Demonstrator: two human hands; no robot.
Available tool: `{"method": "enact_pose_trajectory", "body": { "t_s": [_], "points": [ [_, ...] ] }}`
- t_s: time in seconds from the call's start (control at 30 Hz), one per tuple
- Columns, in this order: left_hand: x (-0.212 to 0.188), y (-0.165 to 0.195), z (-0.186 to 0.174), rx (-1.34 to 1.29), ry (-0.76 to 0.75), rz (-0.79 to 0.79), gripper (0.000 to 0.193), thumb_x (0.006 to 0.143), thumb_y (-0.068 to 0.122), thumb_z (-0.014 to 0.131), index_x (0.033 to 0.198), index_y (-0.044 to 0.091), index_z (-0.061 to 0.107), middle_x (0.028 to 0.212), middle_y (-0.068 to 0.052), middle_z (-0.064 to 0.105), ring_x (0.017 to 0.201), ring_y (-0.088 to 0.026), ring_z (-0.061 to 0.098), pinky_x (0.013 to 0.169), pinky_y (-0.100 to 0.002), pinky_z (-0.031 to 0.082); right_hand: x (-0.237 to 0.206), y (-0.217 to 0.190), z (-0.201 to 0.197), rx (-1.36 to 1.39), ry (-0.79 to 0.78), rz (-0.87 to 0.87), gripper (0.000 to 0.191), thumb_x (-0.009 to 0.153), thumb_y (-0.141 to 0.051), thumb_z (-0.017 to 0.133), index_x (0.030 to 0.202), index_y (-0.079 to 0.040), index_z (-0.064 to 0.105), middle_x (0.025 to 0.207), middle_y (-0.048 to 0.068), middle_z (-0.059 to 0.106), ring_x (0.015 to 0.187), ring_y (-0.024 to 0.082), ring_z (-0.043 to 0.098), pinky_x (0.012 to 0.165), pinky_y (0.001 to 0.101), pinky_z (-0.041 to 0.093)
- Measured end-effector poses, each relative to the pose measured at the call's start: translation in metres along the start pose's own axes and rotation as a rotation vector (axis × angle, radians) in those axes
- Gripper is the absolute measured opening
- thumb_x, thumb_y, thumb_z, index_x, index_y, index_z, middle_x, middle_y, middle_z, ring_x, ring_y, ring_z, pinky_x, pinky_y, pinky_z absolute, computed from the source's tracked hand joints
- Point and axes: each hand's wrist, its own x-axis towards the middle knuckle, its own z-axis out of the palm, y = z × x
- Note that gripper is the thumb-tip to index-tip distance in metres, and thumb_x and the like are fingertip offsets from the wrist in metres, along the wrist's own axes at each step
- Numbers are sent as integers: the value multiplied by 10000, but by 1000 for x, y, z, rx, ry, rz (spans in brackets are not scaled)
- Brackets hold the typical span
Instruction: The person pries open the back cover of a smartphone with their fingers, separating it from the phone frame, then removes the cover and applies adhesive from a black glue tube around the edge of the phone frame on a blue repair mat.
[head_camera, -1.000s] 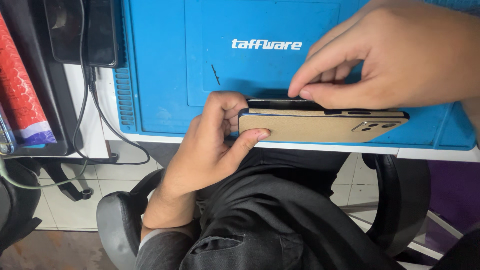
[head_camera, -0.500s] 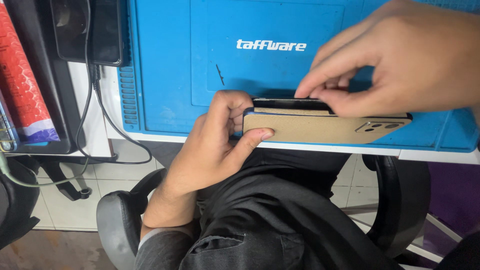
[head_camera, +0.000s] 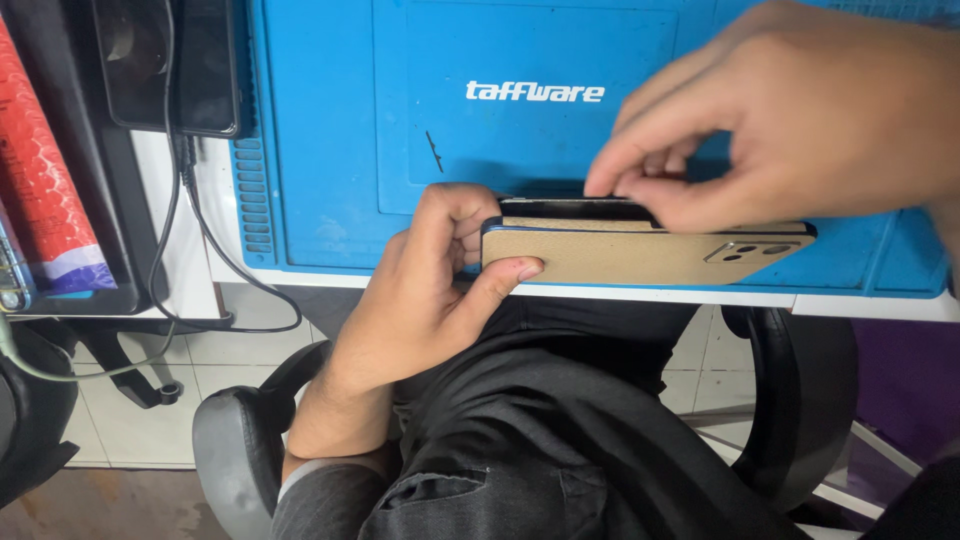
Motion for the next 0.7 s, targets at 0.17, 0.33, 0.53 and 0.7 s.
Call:
{"method": "enact_pose_trajectory", "body": {
  "t_s": [0.17, 0.33, 0.53, 0.7],
  "points": [
    [1, 3, 0, 58, 9, -8, 417, 1004, 127, 764, 1229, -15, 443, 980, -98, 672, 911, -109, 667, 815, -268, 587, 1, -7, -3, -3, -5, 27, 251, 826, -323, 764, 1047, -234, 844, 867, -59, 809, 731, 88, 717, 623, 268, 623],
    [0, 1, 1, 19, 10, -6, 404, 1024, 133, 751, 1234, -10, 436, 983, -91, 672, 944, -107, 697, 839, -263, 605, 0, -7, -7, -52, -15, -38, 295, 814, -317, 766, 1087, -223, 829, 899, -51, 802, 716, 100, 707, 602, 279, 611],
    [0, -2, -3, 5, 12, 28, 402, 1035, 128, 745, 1245, -12, 432, 1014, -95, 672, 976, -120, 702, 876, -274, 617, 3, 4, 5, -11, 20, -7, 205, 856, -267, 729, 1016, -221, 850, 902, -72, 786, 746, 76, 711, 651, 251, 631],
    [5, -9, -5, 7, 10, 21, 400, 1029, 124, 750, 1239, -13, 438, 1008, -94, 673, 957, -118, 695, 853, -274, 607, -3, 33, 5, 41, 100, -43, 252, 941, -292, 670, 1138, -184, 784, 979, -15, 781, 873, 101, 723, 752, 267, 632]
  ]
}}
